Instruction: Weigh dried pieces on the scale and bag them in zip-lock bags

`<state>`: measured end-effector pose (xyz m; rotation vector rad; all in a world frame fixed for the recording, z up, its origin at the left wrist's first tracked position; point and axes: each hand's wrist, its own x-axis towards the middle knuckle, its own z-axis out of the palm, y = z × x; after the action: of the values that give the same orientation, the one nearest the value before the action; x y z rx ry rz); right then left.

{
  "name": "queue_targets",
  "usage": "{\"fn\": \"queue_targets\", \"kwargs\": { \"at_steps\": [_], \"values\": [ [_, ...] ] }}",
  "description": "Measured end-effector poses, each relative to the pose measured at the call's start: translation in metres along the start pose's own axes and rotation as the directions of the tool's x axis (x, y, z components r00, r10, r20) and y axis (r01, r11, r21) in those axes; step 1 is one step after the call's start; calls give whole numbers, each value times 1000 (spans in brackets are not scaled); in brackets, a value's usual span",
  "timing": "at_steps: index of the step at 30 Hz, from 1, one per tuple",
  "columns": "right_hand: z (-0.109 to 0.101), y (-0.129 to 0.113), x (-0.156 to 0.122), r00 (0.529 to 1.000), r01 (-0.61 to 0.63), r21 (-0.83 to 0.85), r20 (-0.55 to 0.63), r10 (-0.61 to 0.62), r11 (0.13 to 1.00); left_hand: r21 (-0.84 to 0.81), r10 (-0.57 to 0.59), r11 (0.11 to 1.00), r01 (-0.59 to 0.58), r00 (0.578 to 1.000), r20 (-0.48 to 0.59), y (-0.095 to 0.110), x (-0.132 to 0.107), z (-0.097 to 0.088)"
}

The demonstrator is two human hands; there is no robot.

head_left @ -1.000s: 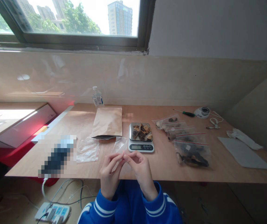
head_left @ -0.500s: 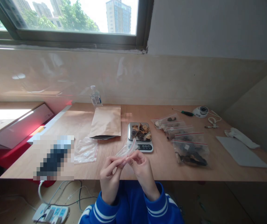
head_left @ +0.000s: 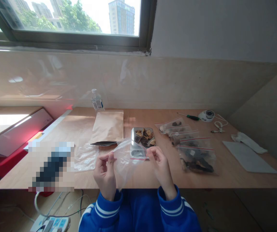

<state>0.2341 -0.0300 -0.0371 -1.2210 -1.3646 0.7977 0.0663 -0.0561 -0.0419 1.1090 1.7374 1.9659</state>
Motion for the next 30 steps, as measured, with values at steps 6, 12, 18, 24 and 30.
{"fn": "queue_targets", "kwargs": {
  "at_steps": [6,12,18,24,30],
  "values": [
    [-16,35,36,981,187,-452,37,-191,872,47,141,988,-145,986,92,-14,5,8],
    [-17,55,45,970,244,-533,128,-208,810,18,100,994,-107,972,213,-21,0,14],
    [-22,46,50,985,169,-438,35,-171,883,-4,19,1000,-19,982,188,-21,-8,16],
    [-13,2,50,992,-4,31,-125,8,999,-38,-19,999,27,976,215,-23,-13,20],
    [4,-21,43,975,65,58,209,-76,996,-96,-83,990,107,971,226,-18,-16,22]
  ]
}}
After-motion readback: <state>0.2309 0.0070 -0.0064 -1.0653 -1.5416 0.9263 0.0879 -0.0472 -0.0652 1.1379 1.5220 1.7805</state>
